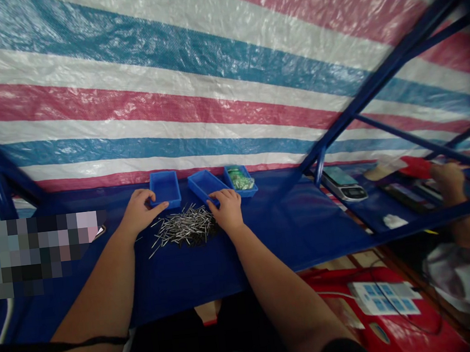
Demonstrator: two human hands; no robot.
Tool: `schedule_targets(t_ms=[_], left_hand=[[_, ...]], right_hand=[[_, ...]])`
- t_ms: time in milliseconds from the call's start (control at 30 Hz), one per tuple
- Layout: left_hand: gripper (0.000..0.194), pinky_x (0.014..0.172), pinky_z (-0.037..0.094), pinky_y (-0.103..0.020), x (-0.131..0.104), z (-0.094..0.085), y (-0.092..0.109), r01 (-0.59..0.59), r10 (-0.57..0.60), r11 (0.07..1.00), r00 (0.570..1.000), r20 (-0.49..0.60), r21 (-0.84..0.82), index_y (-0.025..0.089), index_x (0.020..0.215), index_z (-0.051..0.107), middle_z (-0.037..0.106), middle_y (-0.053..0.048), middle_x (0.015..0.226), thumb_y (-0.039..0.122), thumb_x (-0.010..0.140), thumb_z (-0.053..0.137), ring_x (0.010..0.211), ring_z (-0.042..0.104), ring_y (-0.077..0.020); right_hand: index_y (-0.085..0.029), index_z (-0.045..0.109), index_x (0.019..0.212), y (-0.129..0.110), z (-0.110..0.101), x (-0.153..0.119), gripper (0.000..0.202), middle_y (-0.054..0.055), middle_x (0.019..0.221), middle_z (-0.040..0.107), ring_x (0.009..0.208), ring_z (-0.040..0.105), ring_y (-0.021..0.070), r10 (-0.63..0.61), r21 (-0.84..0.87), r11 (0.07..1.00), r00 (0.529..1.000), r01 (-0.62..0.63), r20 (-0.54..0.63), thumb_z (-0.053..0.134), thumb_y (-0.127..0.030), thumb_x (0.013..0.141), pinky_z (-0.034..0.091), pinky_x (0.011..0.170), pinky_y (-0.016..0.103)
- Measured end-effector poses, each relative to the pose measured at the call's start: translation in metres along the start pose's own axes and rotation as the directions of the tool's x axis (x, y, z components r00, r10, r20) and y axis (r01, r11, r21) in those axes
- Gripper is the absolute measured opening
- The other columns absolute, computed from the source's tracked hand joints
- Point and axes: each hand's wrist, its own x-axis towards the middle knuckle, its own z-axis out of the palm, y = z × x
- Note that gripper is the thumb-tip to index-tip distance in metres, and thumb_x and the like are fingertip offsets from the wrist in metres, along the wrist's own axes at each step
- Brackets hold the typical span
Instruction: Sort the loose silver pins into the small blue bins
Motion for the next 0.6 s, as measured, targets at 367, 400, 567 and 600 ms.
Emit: schedule_targets(t_ms=[367, 400, 567, 600], left_hand=[[0.037, 0.093, 0.049, -0.043, -0.001, -0.001, 0.014, 0.050, -0.007, 0.979, 0.977, -0.212, 0.198, 0.021, 0.092, 0.056, 0.052, -0.007, 0.099, 0.046, 0.074, 0.077, 0.098, 0.058, -0.0256], [0.031, 0.095, 0.048, -0.043, -0.001, -0.002, 0.020, 0.008, 0.042, 0.975, 0.974, -0.221, 0.220, 0.021, 0.090, 0.055, 0.053, -0.006, 0.096, 0.043, 0.077, 0.075, 0.100, 0.057, -0.0266], [0.014, 0.071, 0.048, -0.033, -0.007, 0.001, 0.057, -0.195, 0.190, 0.975, 0.980, 0.051, 0.107, 0.022, 0.080, 0.054, 0.052, 0.000, 0.071, 0.032, 0.090, 0.058, 0.068, 0.055, -0.0172], [0.011, 0.071, 0.049, -0.033, -0.009, 0.004, 0.064, -0.226, 0.215, 0.972, 0.966, 0.146, 0.062, 0.022, 0.083, 0.056, 0.056, -0.001, 0.074, 0.031, 0.090, 0.057, 0.069, 0.056, -0.0175]], right_hand=[[-0.025, 0.066, 0.106, -0.001, 0.010, 0.036, 0.025, 0.001, 0.089, 0.072, 0.095, 0.061, 0.0248, -0.108, 0.039, 0.994, 0.981, 0.103, 0.161, 0.076, -0.035, 0.084, 0.036, 0.090, 0.040], [-0.025, 0.066, 0.105, -0.002, 0.010, 0.037, 0.026, 0.001, 0.089, 0.072, 0.094, 0.061, 0.0246, -0.106, 0.054, 0.994, 0.982, 0.099, 0.154, 0.077, -0.036, 0.084, 0.037, 0.090, 0.040], [-0.024, 0.069, 0.103, 0.000, 0.004, 0.029, 0.029, 0.005, 0.104, 0.067, 0.105, 0.056, 0.0269, -0.117, 0.114, 0.987, 0.992, 0.112, 0.042, 0.077, -0.041, 0.081, 0.036, 0.102, 0.044], [-0.024, 0.069, 0.103, 0.002, 0.002, 0.026, 0.025, 0.006, 0.105, 0.066, 0.106, 0.056, 0.0268, -0.116, 0.130, 0.985, 0.993, 0.112, 0.028, 0.074, -0.038, 0.082, 0.036, 0.104, 0.045]])
